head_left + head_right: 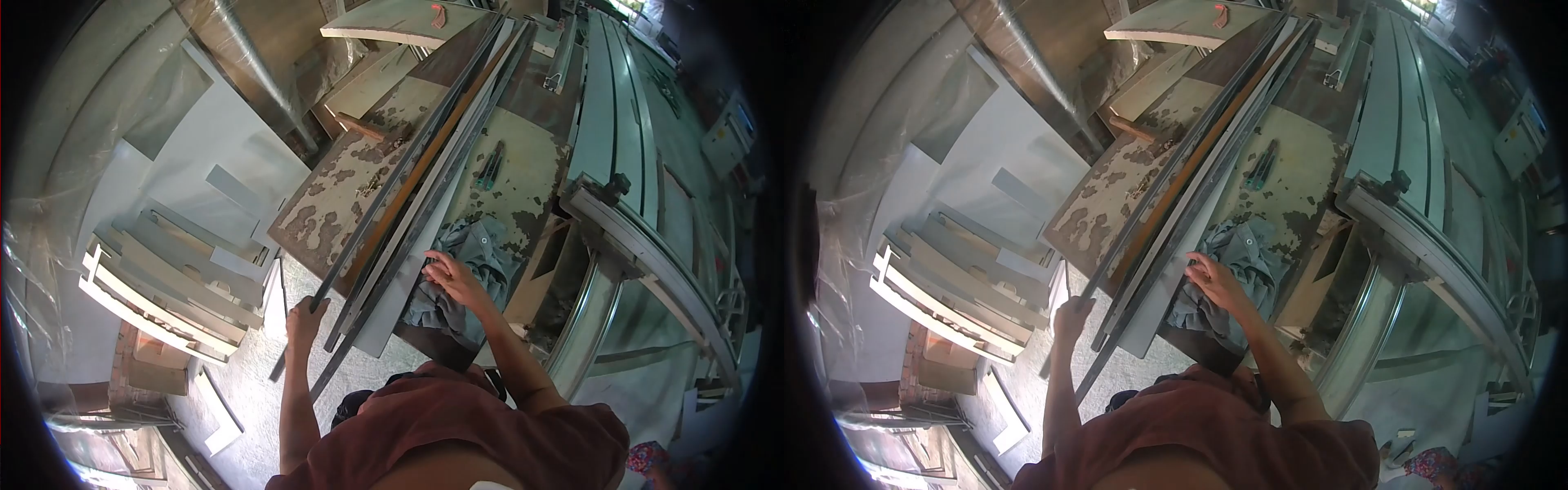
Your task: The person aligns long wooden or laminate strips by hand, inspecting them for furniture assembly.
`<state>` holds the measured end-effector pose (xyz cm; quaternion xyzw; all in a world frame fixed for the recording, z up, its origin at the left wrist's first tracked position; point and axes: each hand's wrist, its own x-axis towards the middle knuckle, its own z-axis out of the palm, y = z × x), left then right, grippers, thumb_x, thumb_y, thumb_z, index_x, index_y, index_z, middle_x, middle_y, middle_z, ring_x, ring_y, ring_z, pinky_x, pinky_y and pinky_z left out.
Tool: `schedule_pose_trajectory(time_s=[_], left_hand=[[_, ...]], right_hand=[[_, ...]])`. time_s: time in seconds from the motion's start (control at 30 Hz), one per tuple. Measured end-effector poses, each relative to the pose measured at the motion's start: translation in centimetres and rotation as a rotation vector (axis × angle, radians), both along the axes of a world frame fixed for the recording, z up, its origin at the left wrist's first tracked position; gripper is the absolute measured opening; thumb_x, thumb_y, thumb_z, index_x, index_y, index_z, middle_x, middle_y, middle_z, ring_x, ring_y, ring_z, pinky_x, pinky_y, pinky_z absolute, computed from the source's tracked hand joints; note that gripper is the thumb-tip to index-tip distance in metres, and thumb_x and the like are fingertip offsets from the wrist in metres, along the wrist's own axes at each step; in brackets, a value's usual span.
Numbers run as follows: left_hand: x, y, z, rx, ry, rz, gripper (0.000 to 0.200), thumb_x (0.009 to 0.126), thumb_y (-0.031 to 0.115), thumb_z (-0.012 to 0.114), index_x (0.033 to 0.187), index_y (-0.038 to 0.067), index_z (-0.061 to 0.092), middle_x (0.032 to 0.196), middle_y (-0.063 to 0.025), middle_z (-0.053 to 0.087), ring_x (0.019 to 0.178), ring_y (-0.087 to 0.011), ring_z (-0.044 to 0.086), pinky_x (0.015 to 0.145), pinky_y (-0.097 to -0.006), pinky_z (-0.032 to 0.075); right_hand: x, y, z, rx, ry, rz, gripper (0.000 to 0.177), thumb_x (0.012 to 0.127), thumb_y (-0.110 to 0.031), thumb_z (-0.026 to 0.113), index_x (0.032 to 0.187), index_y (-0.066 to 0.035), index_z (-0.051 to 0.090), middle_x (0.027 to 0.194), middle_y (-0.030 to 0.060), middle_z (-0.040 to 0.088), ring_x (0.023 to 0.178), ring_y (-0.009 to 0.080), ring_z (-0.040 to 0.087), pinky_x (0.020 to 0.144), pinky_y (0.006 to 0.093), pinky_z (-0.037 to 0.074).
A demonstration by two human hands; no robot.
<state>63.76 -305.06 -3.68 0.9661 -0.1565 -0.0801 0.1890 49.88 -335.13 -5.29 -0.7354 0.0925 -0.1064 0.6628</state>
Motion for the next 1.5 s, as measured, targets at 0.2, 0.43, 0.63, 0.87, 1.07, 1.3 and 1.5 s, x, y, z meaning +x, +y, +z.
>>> schedule_pose_trajectory(time_s=[0.2,0.43,0.63,0.87,1.07,1.3,1.5], left_hand=[[-6.3,1.8,10.0,0.043,-0.213,0.06,0.031,0.078,0.033,0.061,0.079,0.003,0.058,0.066,-0.015,0.06,0.064,-0.0347,0.058,0.062,-0.0407,0.044],[-14.5,11.4,10.9,0.209,-0.187,0.19,0.024,0.072,0.027,0.069,0.069,0.007,0.057,0.055,-0.0097,0.057,0.05,-0.0293,0.056,0.052,-0.037,0.042],[-21.4,20.2,5.5,0.098,-0.276,0.29,0.024,0.066,0.022,0.072,0.063,0.007,0.054,0.054,-0.0101,0.056,0.046,-0.028,0.054,0.044,-0.0373,0.039],[-25.6,26.8,0.2,0.214,-0.289,0.372,0.008,0.074,0.016,0.067,0.075,0.009,0.066,0.065,-0.0044,0.063,0.057,-0.0163,0.058,0.051,-0.0298,0.046],[-26.3,28.6,-1.1,0.242,-0.348,0.36,0.007,0.071,0.011,0.068,0.077,0.008,0.066,0.066,-0.0051,0.063,0.057,-0.016,0.057,0.051,-0.0288,0.047],[-25.3,30.3,-0.8,0.223,-0.358,0.385,0.008,0.07,0.008,0.068,0.078,0.006,0.065,0.066,-0.0055,0.063,0.056,-0.0154,0.057,0.051,-0.0283,0.048],[-22.8,29.0,-2.5,0.163,-0.319,0.323,0.007,0.071,0.012,0.068,0.076,0.009,0.065,0.064,-0.0052,0.063,0.05,-0.0146,0.056,0.046,-0.029,0.046]], right_hand=[[1.9,-0.2,2.7,0.529,0.145,0.015,0.053,0.091,-0.035,0.045,0.129,-0.002,0.03,0.112,0.0144,0.052,0.102,0.0199,0.053,0.086,0.0319,0.044],[7.9,0.8,3.3,1.214,0.039,-0.023,0.086,0.076,-0.052,0.059,0.131,0.001,0.021,0.125,0.0224,0.037,0.114,0.027,0.042,0.097,0.0406,0.036],[8.5,5.2,4.9,1.156,0.163,0.015,0.048,0.08,-0.045,0.057,0.105,-0.005,0.044,0.1,0.0155,0.055,0.093,0.0275,0.057,0.085,0.0413,0.047],[2.1,11.7,4.4,1.069,0.236,0.15,0.043,0.087,-0.038,0.051,0.11,-0.004,0.036,0.101,0.0106,0.052,0.099,0.0224,0.055,0.086,0.0395,0.045],[0.3,13.1,5.3,0.922,0.216,0.269,0.047,0.09,-0.039,0.043,0.117,-0.002,0.033,0.111,0.0117,0.049,0.11,0.0222,0.047,0.098,0.0384,0.037],[-1.9,13.7,6.1,0.838,0.26,0.353,0.061,0.086,-0.044,0.049,0.113,0.006,0.027,0.123,0.0201,0.037,0.116,0.0277,0.041,0.101,0.0408,0.033],[-1.7,10.8,3.8,0.823,0.322,0.242,0.062,0.086,-0.046,0.049,0.115,0.005,0.028,0.12,0.0168,0.044,0.116,0.0325,0.041,0.099,0.0404,0.035]])
